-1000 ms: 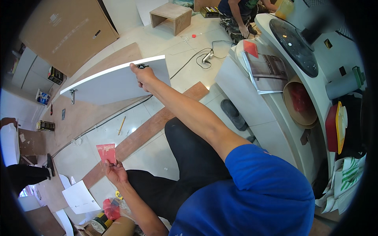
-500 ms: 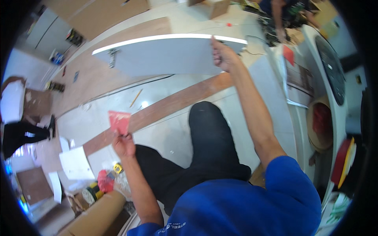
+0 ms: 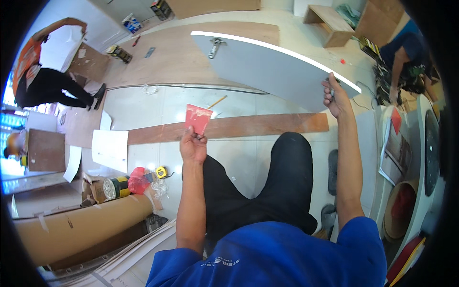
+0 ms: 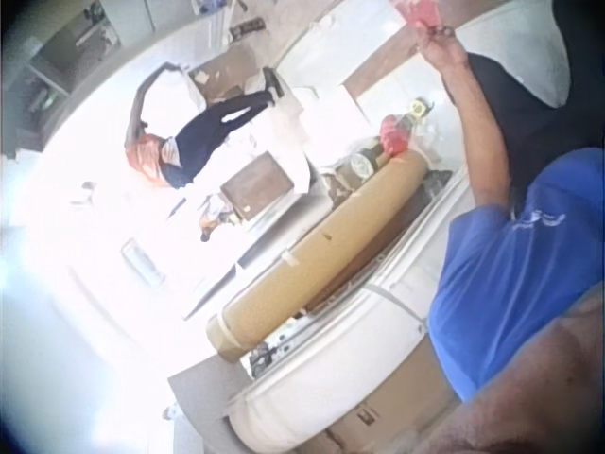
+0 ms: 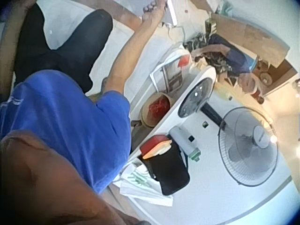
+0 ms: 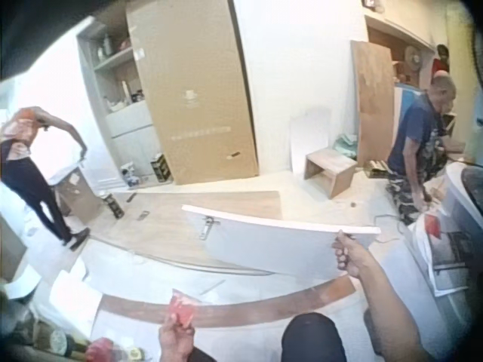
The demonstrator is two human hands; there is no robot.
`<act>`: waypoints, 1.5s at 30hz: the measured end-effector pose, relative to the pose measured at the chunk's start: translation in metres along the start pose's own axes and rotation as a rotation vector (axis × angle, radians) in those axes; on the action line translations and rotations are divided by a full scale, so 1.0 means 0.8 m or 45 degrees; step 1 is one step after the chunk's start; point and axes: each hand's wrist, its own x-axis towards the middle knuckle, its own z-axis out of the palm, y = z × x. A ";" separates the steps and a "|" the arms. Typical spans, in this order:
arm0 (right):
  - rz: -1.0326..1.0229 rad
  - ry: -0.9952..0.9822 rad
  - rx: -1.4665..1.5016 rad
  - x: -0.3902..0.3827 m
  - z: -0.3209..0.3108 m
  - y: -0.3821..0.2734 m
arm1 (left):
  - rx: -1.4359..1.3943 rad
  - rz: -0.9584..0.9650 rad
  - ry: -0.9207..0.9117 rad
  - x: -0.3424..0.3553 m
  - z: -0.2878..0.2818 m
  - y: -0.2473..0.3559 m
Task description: The person picks up a rectangular wood panel, pours a liquid finish onto it, and spreads the finish evenly using a red plastic card. The person continues to rub the finish into the surface and edges of the panel throughout the clip.
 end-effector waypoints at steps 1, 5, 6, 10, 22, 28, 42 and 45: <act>-0.008 0.031 -0.017 0.001 0.002 0.001 | -0.018 -0.001 0.043 0.002 -0.002 0.000; -0.067 0.035 -0.044 0.004 0.003 0.008 | 0.041 -0.068 0.062 0.009 -0.010 0.000; -0.078 0.017 -0.033 0.009 0.005 0.012 | 0.063 -0.058 0.093 0.010 -0.013 0.000; -0.106 -0.149 0.116 0.013 -0.012 0.028 | 0.029 -0.144 0.050 0.022 -0.022 0.001; 0.032 -0.056 0.136 -0.035 0.008 0.007 | 0.100 -0.037 -0.387 -0.038 0.039 -0.005; 0.122 -0.052 0.152 -0.054 0.004 0.020 | 0.308 -0.091 -0.502 -0.006 0.140 -0.010; 0.443 0.004 0.204 -0.051 0.008 0.011 | 0.580 -0.333 -0.252 0.167 0.224 0.059; 0.294 0.140 0.108 -0.049 0.015 -0.009 | 0.528 -0.278 -0.243 0.166 0.240 0.061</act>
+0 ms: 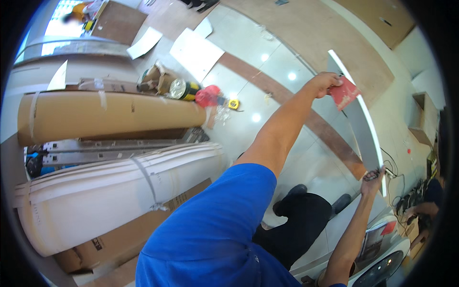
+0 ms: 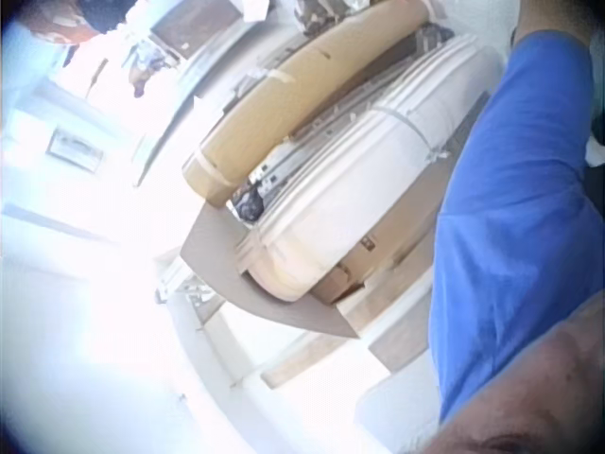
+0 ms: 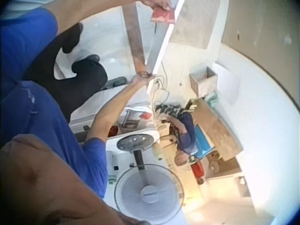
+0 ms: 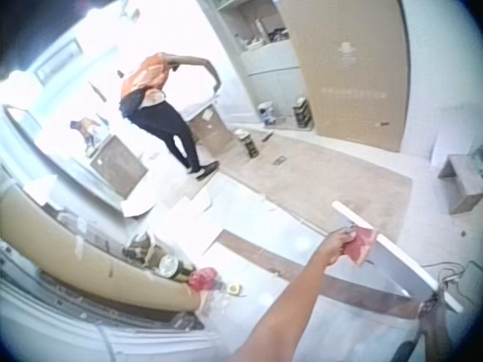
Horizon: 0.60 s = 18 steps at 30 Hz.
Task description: The person picks up a rectangular wood panel, pours a liquid finish onto it, and spreads the finish evenly using a red plastic card. The person continues to rub the finish into the surface and edges of the panel throughout the clip.
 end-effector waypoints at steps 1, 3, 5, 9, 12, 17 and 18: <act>0.021 0.007 0.013 -0.007 0.001 -0.009 | 0.001 0.008 0.008 -0.012 -0.004 0.002; 0.044 -0.024 -0.008 -0.034 0.001 -0.015 | -0.099 0.092 -0.051 -0.058 -0.024 0.001; -0.067 0.072 -0.028 -0.072 0.015 0.004 | -0.179 0.100 -0.043 -0.100 -0.047 0.018; 0.049 0.097 0.075 -0.154 0.056 0.082 | -0.308 0.177 0.153 -0.225 -0.127 0.044; 0.126 -0.016 0.082 -0.210 0.108 0.153 | -0.280 0.146 0.140 -0.312 -0.194 0.086; 0.392 -0.062 0.127 -0.282 0.182 0.249 | -0.333 0.109 0.466 -0.458 -0.280 0.118; 0.452 -0.047 0.085 -0.302 0.180 0.263 | -0.347 0.098 0.596 -0.490 -0.287 0.109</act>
